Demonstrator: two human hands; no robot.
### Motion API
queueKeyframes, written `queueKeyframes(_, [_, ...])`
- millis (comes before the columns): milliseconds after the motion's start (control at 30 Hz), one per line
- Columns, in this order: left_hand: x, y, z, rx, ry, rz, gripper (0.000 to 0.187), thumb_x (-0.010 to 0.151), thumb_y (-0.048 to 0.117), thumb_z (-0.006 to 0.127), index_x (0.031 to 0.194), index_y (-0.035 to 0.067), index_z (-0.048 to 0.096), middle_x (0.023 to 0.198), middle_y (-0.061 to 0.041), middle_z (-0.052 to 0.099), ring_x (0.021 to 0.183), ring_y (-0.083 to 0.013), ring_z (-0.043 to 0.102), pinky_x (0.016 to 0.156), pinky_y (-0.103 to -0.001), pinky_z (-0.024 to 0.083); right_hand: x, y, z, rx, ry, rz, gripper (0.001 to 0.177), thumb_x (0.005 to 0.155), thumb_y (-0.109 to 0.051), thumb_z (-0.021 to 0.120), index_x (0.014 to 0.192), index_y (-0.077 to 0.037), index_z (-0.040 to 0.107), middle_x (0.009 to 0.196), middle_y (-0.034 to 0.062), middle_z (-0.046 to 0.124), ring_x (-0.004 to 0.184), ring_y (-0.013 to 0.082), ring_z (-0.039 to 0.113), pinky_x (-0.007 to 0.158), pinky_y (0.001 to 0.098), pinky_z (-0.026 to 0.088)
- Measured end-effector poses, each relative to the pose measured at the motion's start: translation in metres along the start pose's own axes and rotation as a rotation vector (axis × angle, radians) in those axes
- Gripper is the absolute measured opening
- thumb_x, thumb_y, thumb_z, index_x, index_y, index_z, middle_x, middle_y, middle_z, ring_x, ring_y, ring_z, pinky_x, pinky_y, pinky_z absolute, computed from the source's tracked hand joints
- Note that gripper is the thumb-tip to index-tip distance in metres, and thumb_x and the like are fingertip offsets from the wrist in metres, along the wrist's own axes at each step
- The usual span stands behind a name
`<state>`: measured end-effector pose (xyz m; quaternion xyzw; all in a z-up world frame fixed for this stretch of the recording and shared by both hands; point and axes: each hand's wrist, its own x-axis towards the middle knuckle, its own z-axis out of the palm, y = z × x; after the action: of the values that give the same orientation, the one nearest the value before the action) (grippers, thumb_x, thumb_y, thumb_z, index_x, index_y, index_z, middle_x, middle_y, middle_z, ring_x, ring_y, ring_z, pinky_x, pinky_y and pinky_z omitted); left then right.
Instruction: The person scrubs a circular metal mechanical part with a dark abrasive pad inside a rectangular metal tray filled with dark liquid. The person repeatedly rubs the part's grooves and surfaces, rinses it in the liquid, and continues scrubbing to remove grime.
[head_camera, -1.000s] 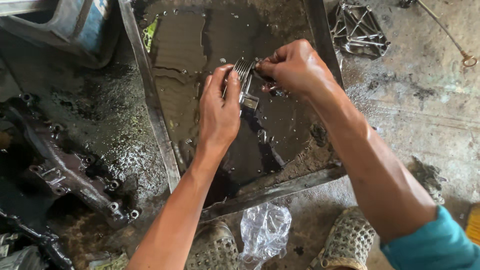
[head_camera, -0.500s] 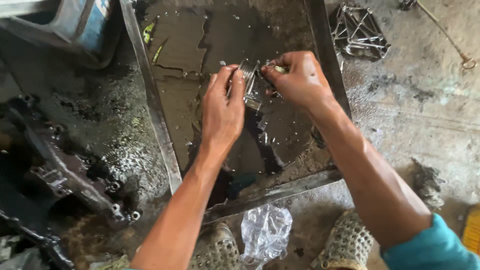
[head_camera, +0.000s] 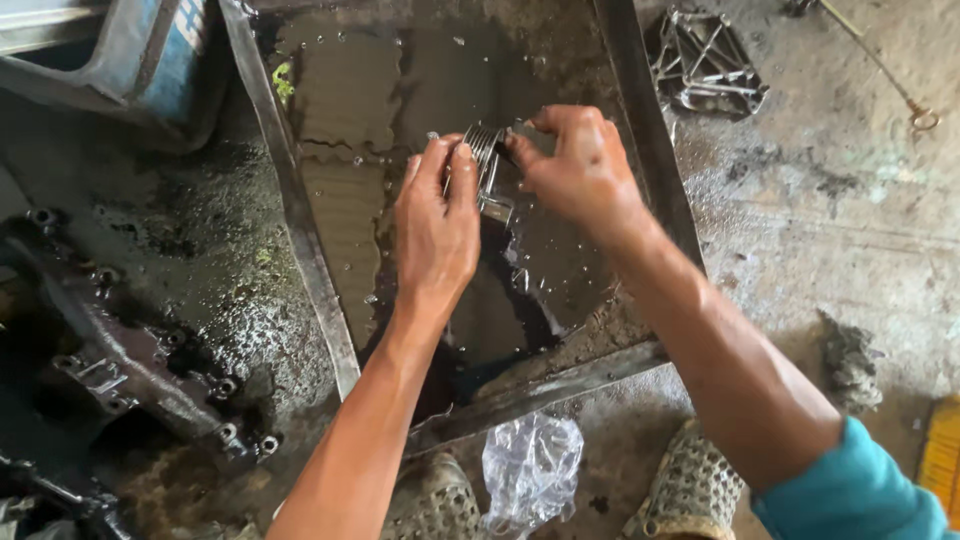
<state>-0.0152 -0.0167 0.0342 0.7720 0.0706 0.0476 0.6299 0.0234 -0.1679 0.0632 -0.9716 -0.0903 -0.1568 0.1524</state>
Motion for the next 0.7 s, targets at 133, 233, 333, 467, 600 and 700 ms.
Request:
queueKeyframes(133, [-0.005,0.0,-0.005,-0.008,0.019,0.111,0.03,0.109,0.026,0.051,0.123,0.002,0.064,0.11,-0.018,0.068,0.101,-0.0324,0.068,0.088,-0.041,0.052,-0.005,-0.005,-0.013,0.299,-0.412,0.45,0.042,0.09,-0.035,0.072,0.116,-0.002,0.07,0.071,0.0169,0.073,0.071,0.0254,0.079,0.066,0.0367,0.058])
queueKeyframes(233, [-0.007,-0.002,-0.001,0.004,0.015,0.114,0.031,0.108,0.026,0.052,0.123,0.002,0.064,0.108,-0.017,0.067,0.1,-0.0314,0.069,0.088,-0.041,0.053,0.008,-0.006,-0.014,0.205,-0.361,0.405,0.036,0.091,-0.035,0.074,0.101,-0.001,0.077,0.078,0.0175,0.076,0.078,0.0301,0.077,0.069,0.0398,0.056])
queueKeyframes(333, [-0.003,-0.001,-0.001,0.005,0.045,0.147,0.031,0.109,0.026,0.052,0.124,0.002,0.064,0.111,-0.017,0.068,0.102,-0.032,0.068,0.088,-0.04,0.053,-0.013,-0.012,-0.016,0.232,-0.237,0.212,0.039,0.086,-0.032,0.079,0.104,0.002,0.075,0.082,0.0234,0.073,0.078,0.0348,0.075,0.072,0.0425,0.057])
queueKeyframes(467, [-0.005,0.003,0.002,-0.016,0.002,0.05,0.032,0.107,0.027,0.052,0.123,0.002,0.064,0.107,-0.017,0.067,0.096,-0.0311,0.068,0.085,-0.04,0.053,0.001,-0.003,-0.013,0.146,-0.267,0.29,0.035,0.089,-0.034,0.074,0.1,-0.001,0.075,0.084,0.0227,0.073,0.08,0.037,0.074,0.07,0.0465,0.057])
queueKeyframes(600, [-0.003,-0.002,0.002,0.024,0.03,0.143,0.031,0.109,0.026,0.052,0.124,0.002,0.064,0.111,-0.018,0.068,0.103,-0.0319,0.068,0.09,-0.041,0.052,-0.002,-0.006,-0.016,0.153,-0.277,0.254,0.034,0.087,-0.035,0.074,0.099,-0.003,0.075,0.082,0.0234,0.072,0.084,0.0406,0.072,0.074,0.0499,0.055])
queueKeyframes(700, [-0.001,-0.001,0.008,-0.006,-0.003,0.094,0.031,0.107,0.026,0.052,0.121,0.002,0.065,0.108,-0.018,0.068,0.1,-0.0316,0.069,0.089,-0.04,0.053,0.0,-0.004,-0.012,0.094,-0.161,0.225,0.035,0.087,-0.035,0.075,0.1,-0.003,0.075,0.09,0.0236,0.073,0.09,0.0432,0.07,0.077,0.0513,0.054])
